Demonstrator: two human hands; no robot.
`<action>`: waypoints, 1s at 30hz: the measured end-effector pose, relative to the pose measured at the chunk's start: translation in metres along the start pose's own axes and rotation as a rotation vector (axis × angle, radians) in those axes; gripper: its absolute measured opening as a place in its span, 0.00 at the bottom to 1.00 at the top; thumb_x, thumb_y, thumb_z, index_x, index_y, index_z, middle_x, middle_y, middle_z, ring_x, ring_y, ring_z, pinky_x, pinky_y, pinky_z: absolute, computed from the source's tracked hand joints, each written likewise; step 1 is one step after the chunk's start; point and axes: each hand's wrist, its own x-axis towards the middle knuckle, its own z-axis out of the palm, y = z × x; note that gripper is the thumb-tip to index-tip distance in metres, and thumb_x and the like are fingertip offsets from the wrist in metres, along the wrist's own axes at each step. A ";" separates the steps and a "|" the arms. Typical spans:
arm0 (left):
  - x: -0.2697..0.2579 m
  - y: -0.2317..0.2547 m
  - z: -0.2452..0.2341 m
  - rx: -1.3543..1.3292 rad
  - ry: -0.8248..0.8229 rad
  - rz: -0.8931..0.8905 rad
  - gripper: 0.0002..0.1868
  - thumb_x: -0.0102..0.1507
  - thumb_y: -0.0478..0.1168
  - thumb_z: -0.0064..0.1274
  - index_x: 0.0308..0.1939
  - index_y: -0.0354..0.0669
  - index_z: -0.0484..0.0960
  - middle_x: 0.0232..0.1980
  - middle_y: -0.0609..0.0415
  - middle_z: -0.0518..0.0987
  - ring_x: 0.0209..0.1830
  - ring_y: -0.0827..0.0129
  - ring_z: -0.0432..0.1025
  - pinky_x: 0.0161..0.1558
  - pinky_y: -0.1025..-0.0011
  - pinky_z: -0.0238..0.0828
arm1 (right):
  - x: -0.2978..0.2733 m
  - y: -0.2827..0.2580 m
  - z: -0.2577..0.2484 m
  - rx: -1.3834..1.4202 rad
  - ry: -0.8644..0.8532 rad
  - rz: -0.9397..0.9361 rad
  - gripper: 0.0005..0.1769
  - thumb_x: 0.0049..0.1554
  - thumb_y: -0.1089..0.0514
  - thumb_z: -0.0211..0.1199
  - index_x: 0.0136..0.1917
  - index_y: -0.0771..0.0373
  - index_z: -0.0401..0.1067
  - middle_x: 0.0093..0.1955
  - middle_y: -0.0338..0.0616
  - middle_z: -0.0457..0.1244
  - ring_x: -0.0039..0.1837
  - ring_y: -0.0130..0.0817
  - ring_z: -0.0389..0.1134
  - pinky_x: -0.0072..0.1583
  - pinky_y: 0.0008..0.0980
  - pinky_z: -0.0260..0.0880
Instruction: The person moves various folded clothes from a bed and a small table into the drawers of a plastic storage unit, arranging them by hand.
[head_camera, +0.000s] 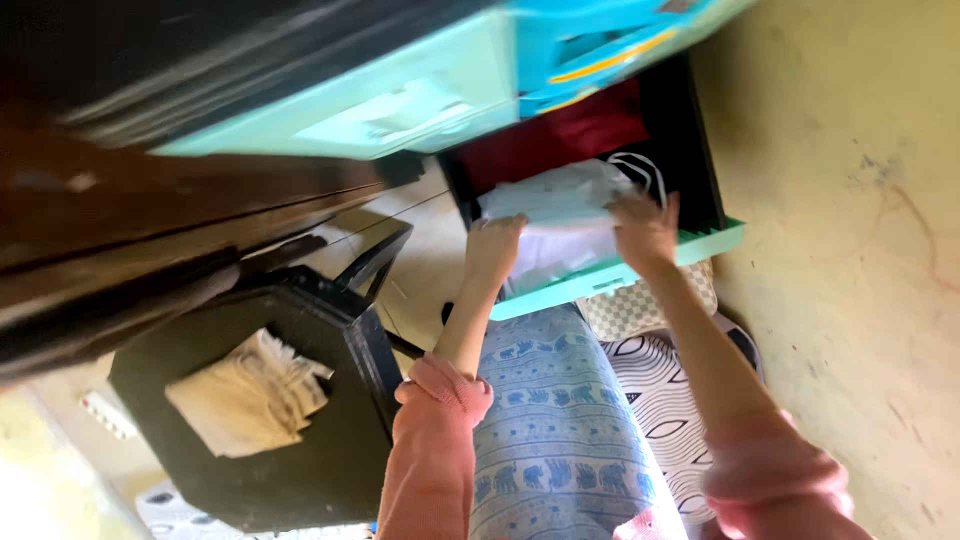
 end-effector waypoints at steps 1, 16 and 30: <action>0.005 0.006 -0.024 -0.012 -0.004 -0.003 0.08 0.61 0.34 0.50 0.42 0.49 0.82 0.33 0.55 0.82 0.34 0.61 0.79 0.42 0.60 0.74 | -0.002 0.001 -0.026 -0.058 0.166 -0.092 0.26 0.54 0.54 0.60 0.67 0.49 0.69 0.72 0.38 0.62 0.75 0.39 0.58 0.75 0.67 0.35; -0.179 -0.063 -0.285 -0.134 -0.198 -0.204 0.13 0.63 0.38 0.55 0.51 0.53 0.86 0.43 0.52 0.86 0.38 0.56 0.79 0.48 0.60 0.75 | -0.138 -0.232 -0.248 0.195 -0.299 -0.366 0.24 0.62 0.48 0.58 0.71 0.49 0.68 0.46 0.57 0.71 0.48 0.57 0.72 0.49 0.54 0.72; -0.542 -0.213 -0.317 0.296 -0.101 -1.022 0.42 0.63 0.52 0.57 0.78 0.52 0.58 0.83 0.40 0.49 0.79 0.37 0.48 0.69 0.31 0.44 | -0.200 -0.604 -0.038 0.038 0.149 -0.925 0.45 0.57 0.63 0.59 0.83 0.37 0.52 0.84 0.42 0.47 0.84 0.48 0.47 0.79 0.58 0.46</action>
